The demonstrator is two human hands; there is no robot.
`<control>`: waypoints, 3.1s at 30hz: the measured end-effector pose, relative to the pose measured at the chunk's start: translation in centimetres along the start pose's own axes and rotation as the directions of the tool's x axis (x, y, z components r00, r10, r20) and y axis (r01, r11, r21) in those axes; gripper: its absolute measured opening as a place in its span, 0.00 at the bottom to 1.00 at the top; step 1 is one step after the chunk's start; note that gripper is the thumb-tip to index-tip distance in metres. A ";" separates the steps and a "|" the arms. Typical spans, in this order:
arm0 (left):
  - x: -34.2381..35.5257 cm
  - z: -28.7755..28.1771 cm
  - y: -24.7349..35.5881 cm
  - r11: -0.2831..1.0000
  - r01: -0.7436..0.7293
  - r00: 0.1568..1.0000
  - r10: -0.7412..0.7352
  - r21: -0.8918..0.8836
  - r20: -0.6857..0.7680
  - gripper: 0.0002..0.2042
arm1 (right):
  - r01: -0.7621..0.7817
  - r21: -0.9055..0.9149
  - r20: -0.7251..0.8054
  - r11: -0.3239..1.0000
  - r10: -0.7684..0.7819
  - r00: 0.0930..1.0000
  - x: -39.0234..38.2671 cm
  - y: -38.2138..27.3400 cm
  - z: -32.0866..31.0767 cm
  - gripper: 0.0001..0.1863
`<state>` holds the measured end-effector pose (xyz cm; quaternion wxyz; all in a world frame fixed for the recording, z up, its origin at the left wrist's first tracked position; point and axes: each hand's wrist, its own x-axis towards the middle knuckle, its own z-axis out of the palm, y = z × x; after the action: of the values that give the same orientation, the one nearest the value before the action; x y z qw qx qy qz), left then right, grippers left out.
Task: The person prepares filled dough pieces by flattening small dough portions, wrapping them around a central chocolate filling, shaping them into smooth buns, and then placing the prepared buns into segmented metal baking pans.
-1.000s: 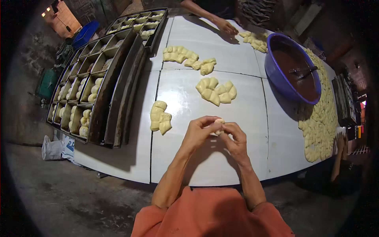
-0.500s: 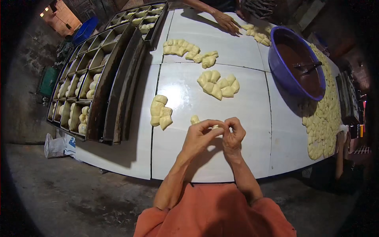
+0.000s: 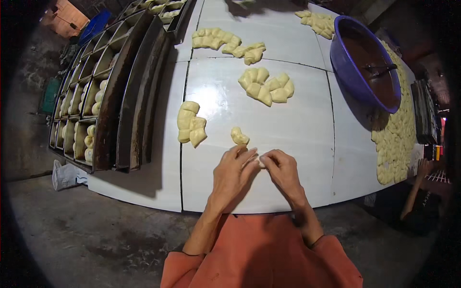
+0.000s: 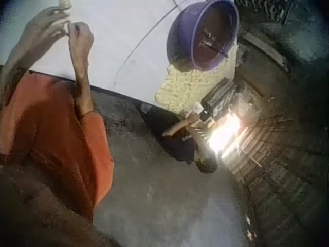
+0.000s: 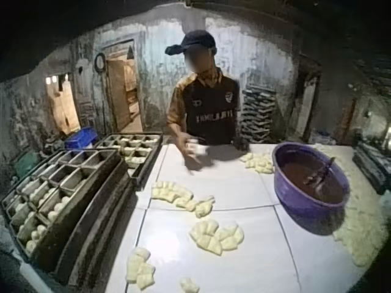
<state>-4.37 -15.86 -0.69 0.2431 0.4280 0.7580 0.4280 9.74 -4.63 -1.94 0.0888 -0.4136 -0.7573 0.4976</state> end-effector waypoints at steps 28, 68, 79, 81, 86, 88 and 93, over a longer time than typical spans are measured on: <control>3.4 -6.9 -6.8 0.900 0.065 0.909 0.125 0.431 -0.398 0.14 | -0.027 0.684 -0.023 0.729 0.059 0.998 5.5 -6.5 -2.5 0.18; 8.5 9.4 7.2 0.809 0.287 0.941 -0.138 -0.513 0.309 0.18 | 0.014 -0.306 -0.277 0.952 -0.103 0.955 19.2 7.9 -38.5 0.13; 9.2 8.4 9.2 0.821 0.377 0.891 -0.196 -0.428 0.410 0.18 | 0.062 -0.030 -0.265 0.998 -0.068 0.962 16.2 3.1 -35.9 0.10; 9.9 9.1 9.8 0.858 0.310 0.892 -0.114 -0.409 0.437 0.18 | 0.108 0.117 -0.337 0.987 -0.063 0.939 14.8 2.3 -34.7 0.09; 12.0 11.5 10.7 0.766 0.296 0.878 0.017 -0.570 0.479 0.21 | 0.330 0.687 -0.383 0.647 -0.064 0.922 11.7 1.7 -28.6 0.09; 12.5 11.7 11.5 0.601 0.403 0.870 -0.016 -0.690 0.494 0.23 | 0.313 0.825 -0.373 0.470 0.037 0.927 10.2 -0.2 -23.8 0.08; 11.5 11.6 8.6 0.237 0.455 0.890 -0.092 -0.858 0.447 0.21 | 0.143 0.924 -0.135 0.356 -0.049 0.990 8.5 0.7 -15.1 0.06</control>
<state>2.04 1.40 0.69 0.6331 0.1175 0.3698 0.6698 12.91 11.86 2.51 0.3672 -0.2665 -0.3622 0.8142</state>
